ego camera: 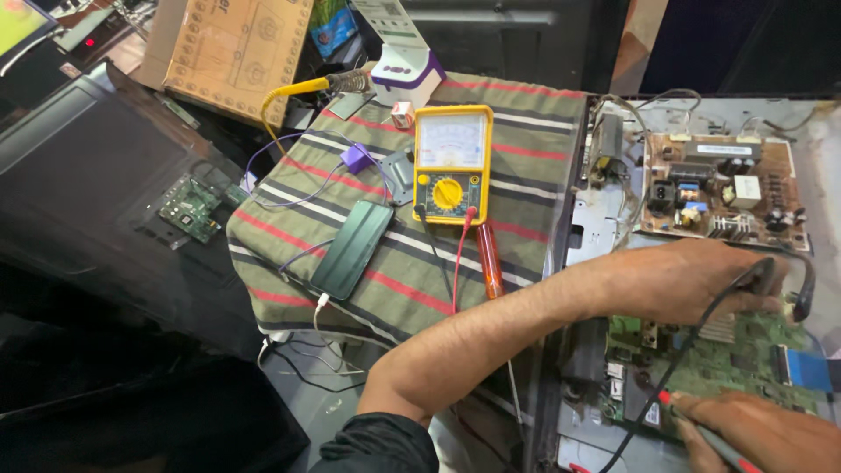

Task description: The person tests a green circuit board inside an opened television using a multimeter, touching the red and black probes to various points on the board while watching the meter. They reposition the board and probes repeatedly to check different components.

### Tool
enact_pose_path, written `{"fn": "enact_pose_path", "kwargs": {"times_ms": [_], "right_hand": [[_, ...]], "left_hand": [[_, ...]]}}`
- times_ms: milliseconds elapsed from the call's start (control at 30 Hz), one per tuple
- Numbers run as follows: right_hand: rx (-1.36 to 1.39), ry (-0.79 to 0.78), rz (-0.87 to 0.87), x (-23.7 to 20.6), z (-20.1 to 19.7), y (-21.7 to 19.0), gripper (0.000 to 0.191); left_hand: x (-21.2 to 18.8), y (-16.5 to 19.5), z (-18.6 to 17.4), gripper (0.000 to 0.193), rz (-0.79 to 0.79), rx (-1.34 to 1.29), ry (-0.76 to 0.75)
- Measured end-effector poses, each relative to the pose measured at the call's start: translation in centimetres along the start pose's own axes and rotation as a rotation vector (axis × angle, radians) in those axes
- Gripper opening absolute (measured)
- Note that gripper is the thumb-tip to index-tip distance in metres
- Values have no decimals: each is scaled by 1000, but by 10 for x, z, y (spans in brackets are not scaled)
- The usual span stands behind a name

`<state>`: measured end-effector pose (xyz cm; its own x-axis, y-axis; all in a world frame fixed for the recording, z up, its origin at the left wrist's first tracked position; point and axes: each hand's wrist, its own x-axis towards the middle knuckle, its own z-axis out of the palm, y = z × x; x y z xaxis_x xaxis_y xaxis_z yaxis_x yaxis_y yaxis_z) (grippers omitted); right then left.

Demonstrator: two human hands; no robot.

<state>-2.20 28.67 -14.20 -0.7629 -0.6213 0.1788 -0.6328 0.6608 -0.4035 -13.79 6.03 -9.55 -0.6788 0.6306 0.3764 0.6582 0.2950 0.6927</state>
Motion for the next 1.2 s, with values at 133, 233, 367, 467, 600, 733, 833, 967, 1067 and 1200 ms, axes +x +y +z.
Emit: {"fn": "enact_pose_path", "kwargs": {"times_ms": [133,233,367,467,600,733,833,967,1067,1200], "right_hand": [[110,153,-106,-3,-10,-11,22],[150,31,-112,4,-30,-22,26],[155,50,-163,11,-81,-33,26],[144,178,15,12,-121,-39,22],[110,344,188,26,-144,-44,20],[156,223,271,43,-137,-41,21],[144,194,237,45,-133,-37,21],[92,176,250,43,-130,-35,22],[98,167,266,45,-131,-37,22],[82,172,236,48,-134,-40,22]], "left_hand": [[1,10,-6,29,82,-1,32],[-2,24,-12,30,-49,53,41],[-13,43,-26,24,-68,-35,-5],[-15,55,-35,19,-106,-172,-18],[-17,69,-44,19,-111,-201,9],[-18,74,-45,18,-98,-221,-4],[-21,73,-45,20,-100,-205,-5],[-24,73,-43,20,-31,-236,31],[-24,74,-43,19,-46,-205,25],[-24,75,-44,18,-73,-201,20]]}}
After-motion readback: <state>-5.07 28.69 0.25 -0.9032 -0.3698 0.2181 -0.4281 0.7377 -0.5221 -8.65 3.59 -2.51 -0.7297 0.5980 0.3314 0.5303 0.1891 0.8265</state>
